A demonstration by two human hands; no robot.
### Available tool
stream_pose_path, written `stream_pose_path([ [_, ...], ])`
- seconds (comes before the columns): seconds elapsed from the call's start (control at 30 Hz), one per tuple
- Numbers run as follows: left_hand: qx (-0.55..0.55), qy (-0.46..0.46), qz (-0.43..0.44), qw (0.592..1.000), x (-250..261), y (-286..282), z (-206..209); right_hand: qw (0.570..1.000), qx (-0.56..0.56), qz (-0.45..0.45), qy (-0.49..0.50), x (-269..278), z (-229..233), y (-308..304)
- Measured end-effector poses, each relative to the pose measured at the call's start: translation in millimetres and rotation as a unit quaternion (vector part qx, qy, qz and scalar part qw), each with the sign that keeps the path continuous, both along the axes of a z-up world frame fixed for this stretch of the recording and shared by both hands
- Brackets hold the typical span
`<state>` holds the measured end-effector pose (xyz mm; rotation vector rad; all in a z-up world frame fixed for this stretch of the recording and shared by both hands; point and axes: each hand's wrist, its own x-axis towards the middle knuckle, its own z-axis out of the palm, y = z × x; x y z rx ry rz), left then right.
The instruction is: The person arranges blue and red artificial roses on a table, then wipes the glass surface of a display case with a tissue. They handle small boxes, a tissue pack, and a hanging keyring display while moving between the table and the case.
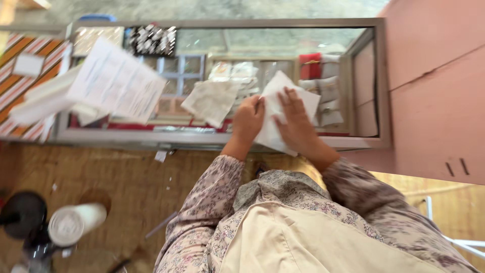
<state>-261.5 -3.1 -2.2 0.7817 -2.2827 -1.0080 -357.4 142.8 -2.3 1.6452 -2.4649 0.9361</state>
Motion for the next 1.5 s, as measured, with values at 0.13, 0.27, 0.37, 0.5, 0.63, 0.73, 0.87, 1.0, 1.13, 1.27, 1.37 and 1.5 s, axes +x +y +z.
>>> stream_pose_path([
  [0.13,-0.131,0.077,-0.006,0.988,5.6,-14.4,7.7,0.979,0.202,-0.020,0.011,-11.9,-34.7,-22.4],
  [0.27,-0.179,0.100,0.015,0.979,43.0,-40.9,21.8,0.968,0.230,-0.063,0.074,-69.7,-55.8,-20.5],
  [0.37,-0.159,0.087,0.055,0.982,76.0,-57.4,35.1,0.964,0.209,-0.163,0.017,-154.2,-36.8,-16.6],
  [0.5,-0.087,0.061,0.093,0.990,113.0,-70.1,40.1,0.903,0.298,-0.296,-0.094,-195.3,-7.8,-50.6],
  [0.63,-0.102,0.057,0.092,0.989,129.5,-80.7,38.1,0.934,0.272,-0.227,-0.038,-154.9,-6.2,-113.4],
  [0.73,-0.159,0.016,0.080,0.984,128.7,-93.8,33.2,0.945,0.306,-0.113,0.013,-90.5,-22.8,-130.7],
  [0.87,-0.174,-0.054,0.038,0.983,111.0,-112.2,21.1,0.974,0.211,-0.078,0.004,-30.0,-42.5,-63.5],
  [1.0,-0.216,-0.132,-0.032,0.967,87.2,-129.7,8.0,0.958,0.225,-0.178,-0.022,-83.3,-36.1,0.4],
  [1.13,-0.215,-0.166,-0.082,0.959,81.7,-141.0,-0.4,0.909,0.272,-0.309,-0.067,-133.6,-26.0,6.0],
  [1.27,-0.247,-0.196,-0.066,0.947,111.7,-150.6,6.2,0.873,0.257,-0.397,-0.118,-171.5,-15.7,-57.1],
  [1.37,-0.238,-0.210,-0.016,0.948,143.2,-151.3,18.8,0.883,0.243,-0.385,-0.116,-175.4,-15.0,-125.9],
  [1.5,-0.198,-0.124,0.006,0.972,162.4,-147.6,31.2,0.945,0.232,-0.230,-0.007,-124.7,-22.3,-231.8],
])
